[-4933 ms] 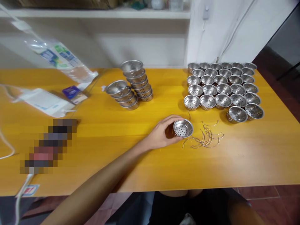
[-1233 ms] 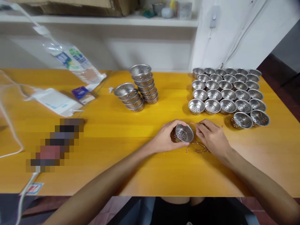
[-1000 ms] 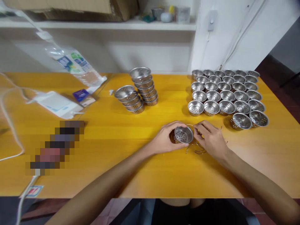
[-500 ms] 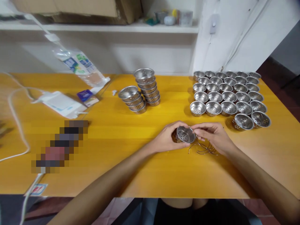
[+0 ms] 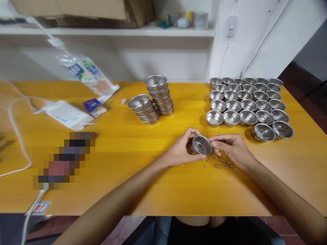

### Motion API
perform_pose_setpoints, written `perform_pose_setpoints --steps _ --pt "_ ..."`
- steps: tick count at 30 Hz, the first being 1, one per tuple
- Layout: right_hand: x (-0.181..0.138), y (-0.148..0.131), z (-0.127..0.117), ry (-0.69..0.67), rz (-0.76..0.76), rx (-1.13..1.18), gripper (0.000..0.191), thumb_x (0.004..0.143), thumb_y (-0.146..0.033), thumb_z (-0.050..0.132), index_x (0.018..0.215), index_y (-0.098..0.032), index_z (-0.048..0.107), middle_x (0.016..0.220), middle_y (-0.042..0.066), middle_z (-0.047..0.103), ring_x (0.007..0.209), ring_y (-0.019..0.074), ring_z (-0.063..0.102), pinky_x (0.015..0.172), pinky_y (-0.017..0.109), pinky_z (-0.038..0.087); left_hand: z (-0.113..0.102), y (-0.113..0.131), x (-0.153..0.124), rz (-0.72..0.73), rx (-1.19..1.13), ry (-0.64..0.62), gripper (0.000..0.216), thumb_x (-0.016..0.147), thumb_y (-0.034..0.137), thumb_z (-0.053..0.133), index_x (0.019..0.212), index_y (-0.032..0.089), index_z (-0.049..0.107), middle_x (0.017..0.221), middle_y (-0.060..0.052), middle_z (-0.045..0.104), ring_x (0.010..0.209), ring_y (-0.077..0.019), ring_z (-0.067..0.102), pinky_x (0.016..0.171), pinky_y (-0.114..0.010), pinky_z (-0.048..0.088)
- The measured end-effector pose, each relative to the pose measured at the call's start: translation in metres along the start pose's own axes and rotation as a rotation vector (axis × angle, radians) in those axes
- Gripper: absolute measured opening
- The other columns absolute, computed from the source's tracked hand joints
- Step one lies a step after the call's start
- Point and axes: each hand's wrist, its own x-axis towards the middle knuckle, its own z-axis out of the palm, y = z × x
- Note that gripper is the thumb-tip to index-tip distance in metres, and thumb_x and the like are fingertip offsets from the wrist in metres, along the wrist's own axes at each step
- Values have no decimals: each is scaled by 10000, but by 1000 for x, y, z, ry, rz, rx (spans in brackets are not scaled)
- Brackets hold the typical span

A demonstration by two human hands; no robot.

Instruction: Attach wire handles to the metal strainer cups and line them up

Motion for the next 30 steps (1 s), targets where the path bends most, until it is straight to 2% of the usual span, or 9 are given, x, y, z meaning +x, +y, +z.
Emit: perform_pose_setpoints --steps 17,19,22,25,27,30 --pt "1 6 -5 19 -49 -12 231 847 -415 921 1033 -280 895 819 25 773 670 124 617 710 324 519 -1 6 1 2 45 -15 591 796 384 919 1230 216 555 1171 -88 739 1001 -222 719 887 -370 557" --pt "2 7 -4 22 -62 -2 248 849 -420 921 1053 -281 891 787 15 760 676 125 625 727 325 536 0 6 1 29 82 -21 548 803 391 912 1219 206 607 1163 -92 758 993 -225 721 904 -384 559" --pt "3 7 1 21 -105 44 281 833 -428 934 1076 -299 878 863 18 787 729 131 672 762 327 574 -2 8 2 29 61 -28 544 797 389 911 1232 190 651 1214 -112 765 1055 -246 725 974 -417 555" --pt "4 4 4 17 -174 20 243 832 -434 934 991 -269 855 918 32 803 715 128 677 674 285 559 -6 12 1 -66 -42 -99 578 779 386 925 1248 178 659 1237 -113 755 1077 -245 717 992 -411 546" --pt "4 1 5 5 -193 -36 271 858 -467 911 935 -230 804 876 35 797 603 101 614 554 246 490 -9 16 1 -151 -122 -145 620 746 387 950 1250 177 656 1217 -100 746 1059 -233 708 970 -390 540" --pt "2 1 3 -76 -119 -78 393 925 -580 821 940 -217 670 819 25 786 423 61 474 413 219 353 -11 21 0 -243 -236 -198 680 673 358 997 1231 182 649 1151 -68 735 1008 -210 695 922 -355 532"
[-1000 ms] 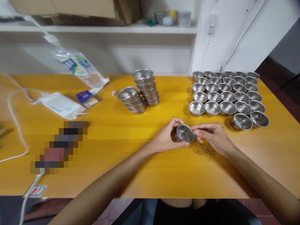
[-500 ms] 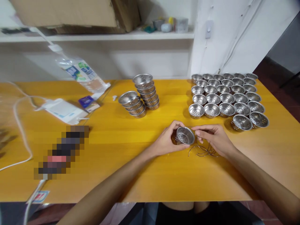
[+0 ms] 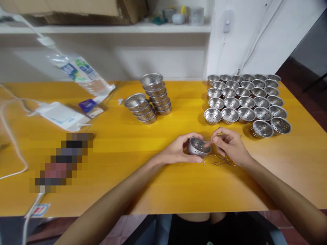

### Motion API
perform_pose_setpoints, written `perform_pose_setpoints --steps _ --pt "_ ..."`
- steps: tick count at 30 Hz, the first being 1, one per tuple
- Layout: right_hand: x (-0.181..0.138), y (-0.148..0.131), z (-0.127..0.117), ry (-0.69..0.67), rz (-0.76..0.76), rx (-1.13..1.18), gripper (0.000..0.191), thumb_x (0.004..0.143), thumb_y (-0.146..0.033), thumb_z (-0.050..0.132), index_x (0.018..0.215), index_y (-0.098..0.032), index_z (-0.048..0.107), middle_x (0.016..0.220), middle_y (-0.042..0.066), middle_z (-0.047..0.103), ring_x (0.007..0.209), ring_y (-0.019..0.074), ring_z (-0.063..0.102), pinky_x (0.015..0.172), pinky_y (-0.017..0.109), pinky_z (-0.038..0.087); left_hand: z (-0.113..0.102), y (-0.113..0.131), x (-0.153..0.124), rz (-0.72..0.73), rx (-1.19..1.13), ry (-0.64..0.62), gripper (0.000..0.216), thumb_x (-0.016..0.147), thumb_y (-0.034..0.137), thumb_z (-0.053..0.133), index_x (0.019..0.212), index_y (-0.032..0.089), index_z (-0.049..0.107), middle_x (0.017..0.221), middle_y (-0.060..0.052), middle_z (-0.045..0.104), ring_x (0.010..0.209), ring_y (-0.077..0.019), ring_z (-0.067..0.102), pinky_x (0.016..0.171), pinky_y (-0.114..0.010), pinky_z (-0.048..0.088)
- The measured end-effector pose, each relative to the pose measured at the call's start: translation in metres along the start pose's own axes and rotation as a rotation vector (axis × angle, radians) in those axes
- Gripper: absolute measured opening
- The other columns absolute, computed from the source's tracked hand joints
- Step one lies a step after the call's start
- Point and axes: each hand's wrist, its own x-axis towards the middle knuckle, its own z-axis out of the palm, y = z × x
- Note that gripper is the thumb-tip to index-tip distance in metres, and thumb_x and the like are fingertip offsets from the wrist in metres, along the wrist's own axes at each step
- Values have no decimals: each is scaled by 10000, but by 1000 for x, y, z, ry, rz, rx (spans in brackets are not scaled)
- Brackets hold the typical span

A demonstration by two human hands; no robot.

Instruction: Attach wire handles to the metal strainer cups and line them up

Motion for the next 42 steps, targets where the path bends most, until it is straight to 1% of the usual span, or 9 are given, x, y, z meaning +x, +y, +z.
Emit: perform_pose_setpoints --steps 2,5,7,10,15,20,24,28,42 --pt "-1 1 0 -83 56 -27 430 966 -628 753 948 -221 617 783 13 764 385 58 466 383 208 315 3 2 0 -11 -70 -44 642 669 324 1002 1187 184 649 1106 -53 736 990 -199 694 908 -342 531" --pt "-4 0 2 -174 78 -86 449 994 -637 709 915 -202 630 781 11 734 433 63 548 414 195 365 8 2 0 -6 -143 -96 545 723 300 977 1140 184 645 1063 -46 744 973 -189 701 888 -331 532" --pt "-5 -2 4 -197 105 -94 457 987 -633 721 886 -197 632 764 1 710 453 65 576 431 190 383 10 2 0 -14 -138 -103 518 739 309 970 1125 183 649 1036 -37 736 940 -180 695 854 -318 527" --pt "-7 -7 6 -214 165 -84 440 947 -606 785 866 -206 619 653 -46 634 435 72 574 420 183 364 10 2 -1 -10 -93 -91 512 735 344 968 1111 181 661 1004 -24 710 887 -168 670 803 -297 512" --pt "-8 -6 7 -208 181 -70 449 945 -591 789 827 -199 605 658 -36 646 424 71 578 410 179 362 9 3 0 14 -63 -94 506 744 363 956 1116 182 664 997 -25 693 885 -172 653 799 -301 514" --pt "-8 -1 9 -213 182 -52 469 850 -549 894 798 -203 581 564 -61 610 401 94 599 377 164 366 8 2 0 35 -69 -112 520 749 365 948 1143 176 667 1020 -33 700 887 -179 661 810 -313 513" --pt "-8 0 13 -204 189 -57 479 872 -578 864 800 -214 562 514 -46 634 374 105 589 366 167 414 7 1 0 46 -84 -121 491 752 346 940 1112 167 658 962 -15 680 816 -142 621 761 -285 490" --pt "-8 0 15 -192 190 -55 487 885 -597 843 785 -216 556 531 -37 649 386 108 608 373 172 451 7 -1 0 41 -63 -121 513 759 380 934 1130 167 652 973 -30 690 823 -150 629 736 -279 499" --pt "-9 5 17 -202 187 -14 473 850 -511 900 755 -215 543 541 -34 652 444 109 642 431 181 501 7 2 0 13 -25 -144 491 763 351 911 1126 163 640 997 -42 712 863 -171 668 782 -297 533"
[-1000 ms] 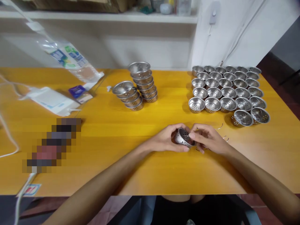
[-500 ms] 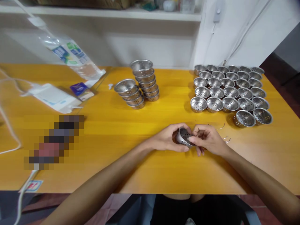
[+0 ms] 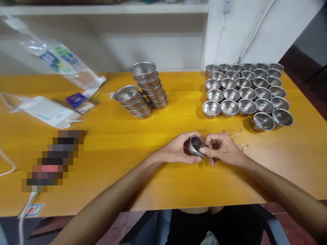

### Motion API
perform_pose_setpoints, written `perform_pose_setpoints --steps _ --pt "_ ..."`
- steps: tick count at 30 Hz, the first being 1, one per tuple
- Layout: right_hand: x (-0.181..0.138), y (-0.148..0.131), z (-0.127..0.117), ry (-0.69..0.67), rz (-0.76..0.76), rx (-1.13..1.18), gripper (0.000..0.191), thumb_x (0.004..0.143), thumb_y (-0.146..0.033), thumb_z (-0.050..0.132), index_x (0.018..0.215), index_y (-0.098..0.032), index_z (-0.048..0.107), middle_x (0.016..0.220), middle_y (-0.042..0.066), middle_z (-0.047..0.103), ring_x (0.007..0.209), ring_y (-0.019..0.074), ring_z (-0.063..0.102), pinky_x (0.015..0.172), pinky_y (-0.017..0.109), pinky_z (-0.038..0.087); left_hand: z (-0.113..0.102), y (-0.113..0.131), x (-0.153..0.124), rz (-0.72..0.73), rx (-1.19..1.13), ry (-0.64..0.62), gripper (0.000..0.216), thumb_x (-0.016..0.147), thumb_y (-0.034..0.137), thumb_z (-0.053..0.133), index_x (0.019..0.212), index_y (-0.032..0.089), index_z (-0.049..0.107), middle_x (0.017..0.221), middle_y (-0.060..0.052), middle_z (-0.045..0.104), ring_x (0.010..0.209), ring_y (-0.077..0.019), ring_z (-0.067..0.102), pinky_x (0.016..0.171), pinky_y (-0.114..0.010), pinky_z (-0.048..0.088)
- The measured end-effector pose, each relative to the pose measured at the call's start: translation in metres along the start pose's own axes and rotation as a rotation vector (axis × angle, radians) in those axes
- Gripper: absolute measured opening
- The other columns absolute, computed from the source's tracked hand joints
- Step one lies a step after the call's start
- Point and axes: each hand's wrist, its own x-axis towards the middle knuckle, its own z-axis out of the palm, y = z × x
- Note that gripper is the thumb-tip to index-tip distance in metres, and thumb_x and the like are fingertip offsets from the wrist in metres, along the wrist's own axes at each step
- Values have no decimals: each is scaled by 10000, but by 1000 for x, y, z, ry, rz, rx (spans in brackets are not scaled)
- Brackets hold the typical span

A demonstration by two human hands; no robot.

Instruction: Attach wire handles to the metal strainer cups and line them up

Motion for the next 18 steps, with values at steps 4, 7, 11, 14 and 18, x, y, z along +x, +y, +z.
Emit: perform_pose_setpoints --steps 4,7,11,14,18 --pt "0 1 3 14 -7 5 490 849 -544 892 756 -215 541 543 -44 633 446 108 640 432 182 499 0 -1 0 -1 17 12 475 761 335 901 1114 166 632 958 -32 701 816 -157 653 738 -282 524" --pt "0 3 4 32 -13 8 501 838 -568 895 755 -210 555 562 -49 620 458 110 645 434 188 500 0 -2 -1 -2 27 10 464 762 329 894 1109 171 630 929 -14 688 782 -139 641 706 -261 517" --pt "-1 1 1 43 -34 7 441 851 -550 894 805 -197 633 609 -28 651 505 107 647 474 199 506 -1 -3 -1 25 74 42 491 759 347 911 1134 176 643 950 -21 717 817 -159 674 743 -279 548" --pt "-3 -6 -3 125 -119 -29 363 933 -552 808 897 -198 741 743 5 671 570 99 634 523 229 543 0 -6 0 107 139 190 574 750 354 942 1219 188 656 1096 -67 759 951 -208 727 860 -342 592" --pt "-3 -7 -5 249 -159 -43 434 883 -488 859 1239 -273 735 1075 35 593 681 102 607 497 246 565 5 -10 0 324 346 354 600 755 305 958 1284 228 684 1311 -111 729 1198 -279 714 1067 -461 571"
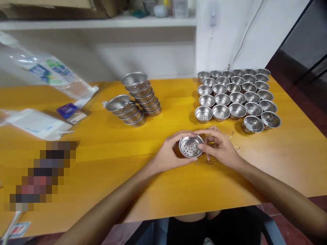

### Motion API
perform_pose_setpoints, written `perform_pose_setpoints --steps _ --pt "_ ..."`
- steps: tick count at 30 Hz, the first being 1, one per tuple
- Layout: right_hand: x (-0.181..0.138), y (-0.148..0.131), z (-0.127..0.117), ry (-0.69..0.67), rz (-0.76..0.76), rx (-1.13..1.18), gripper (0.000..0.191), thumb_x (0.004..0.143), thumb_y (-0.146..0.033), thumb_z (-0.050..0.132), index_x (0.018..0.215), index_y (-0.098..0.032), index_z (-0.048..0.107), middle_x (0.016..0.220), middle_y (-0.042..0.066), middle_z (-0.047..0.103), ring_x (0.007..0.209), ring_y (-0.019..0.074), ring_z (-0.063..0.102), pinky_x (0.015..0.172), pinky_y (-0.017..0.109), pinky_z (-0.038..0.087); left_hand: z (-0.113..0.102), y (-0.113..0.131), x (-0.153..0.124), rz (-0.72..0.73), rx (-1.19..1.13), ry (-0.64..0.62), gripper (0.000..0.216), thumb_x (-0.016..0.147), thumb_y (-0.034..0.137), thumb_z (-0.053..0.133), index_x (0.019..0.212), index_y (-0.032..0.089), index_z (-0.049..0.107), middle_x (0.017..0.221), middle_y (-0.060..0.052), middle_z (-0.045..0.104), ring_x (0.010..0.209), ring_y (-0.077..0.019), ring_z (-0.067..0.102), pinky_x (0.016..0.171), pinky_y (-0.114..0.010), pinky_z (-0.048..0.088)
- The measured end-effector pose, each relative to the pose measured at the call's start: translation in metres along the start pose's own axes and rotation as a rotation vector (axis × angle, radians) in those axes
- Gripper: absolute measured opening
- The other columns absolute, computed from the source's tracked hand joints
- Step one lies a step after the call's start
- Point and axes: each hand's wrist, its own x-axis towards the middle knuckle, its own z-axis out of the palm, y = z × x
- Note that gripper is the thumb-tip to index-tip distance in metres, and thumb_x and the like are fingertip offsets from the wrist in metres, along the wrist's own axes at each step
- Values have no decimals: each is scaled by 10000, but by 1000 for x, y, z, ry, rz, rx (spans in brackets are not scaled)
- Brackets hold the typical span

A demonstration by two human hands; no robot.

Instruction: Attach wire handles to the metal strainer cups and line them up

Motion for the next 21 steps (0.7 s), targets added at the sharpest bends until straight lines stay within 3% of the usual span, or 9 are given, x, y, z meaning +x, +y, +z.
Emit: perform_pose_setpoints --steps 2,4,6,9,12,17,19,21 --pt "1 3 -2 -13 44 7 593 879 -488 859 1390 -316 613 1120 28 573 671 107 598 476 260 551 2 -1 -2 103 130 23 608 765 268 947 1316 258 689 1361 -113 696 1278 -300 679 1120 -498 546" --pt "2 3 -8 2 17 -121 517 954 -513 776 1382 -301 579 1103 31 613 670 123 605 513 277 537 3 -2 -3 146 229 13 635 783 233 920 1367 286 677 1384 -112 662 1304 -307 656 1124 -510 549" --pt "2 -2 -18 86 -71 -473 311 1063 -501 624 1231 -242 660 1046 64 673 757 172 642 618 310 525 1 -3 -3 150 297 0 673 803 201 882 1427 305 650 1388 -108 636 1296 -305 646 1116 -510 555" --pt "-1 -13 -37 220 -103 -1194 347 1122 -363 475 999 -166 733 996 152 716 938 290 680 726 373 470 -3 -5 -2 156 373 3 681 835 183 829 1475 317 638 1392 -105 595 1292 -297 628 1126 -504 551" --pt "-4 -20 -45 189 -13 -1645 322 1091 -220 470 1002 -111 759 1011 206 725 1012 366 689 753 409 446 -6 -5 -1 160 445 28 619 882 192 787 1473 327 661 1351 -97 561 1258 -276 622 1094 -475 572" --pt "-8 -17 -30 -9 53 -1722 236 1032 -128 535 1054 -108 769 1050 196 750 1015 344 717 751 388 463 -6 5 12 211 596 54 592 948 203 749 1511 347 637 1365 -104 568 1263 -282 604 1090 -489 572" --pt "-11 -12 -21 -72 3 -1710 207 1008 -110 562 1037 -109 767 1026 188 759 966 320 728 704 370 452 -2 14 28 245 662 84 600 964 229 756 1533 351 612 1386 -108 591 1296 -300 585 1133 -529 545" --pt "-15 -6 -13 -57 -143 -1724 180 967 -73 586 979 -107 762 943 176 757 864 289 719 637 356 413 8 24 51 259 670 77 624 965 251 767 1553 355 586 1437 -110 593 1338 -314 579 1174 -552 522"
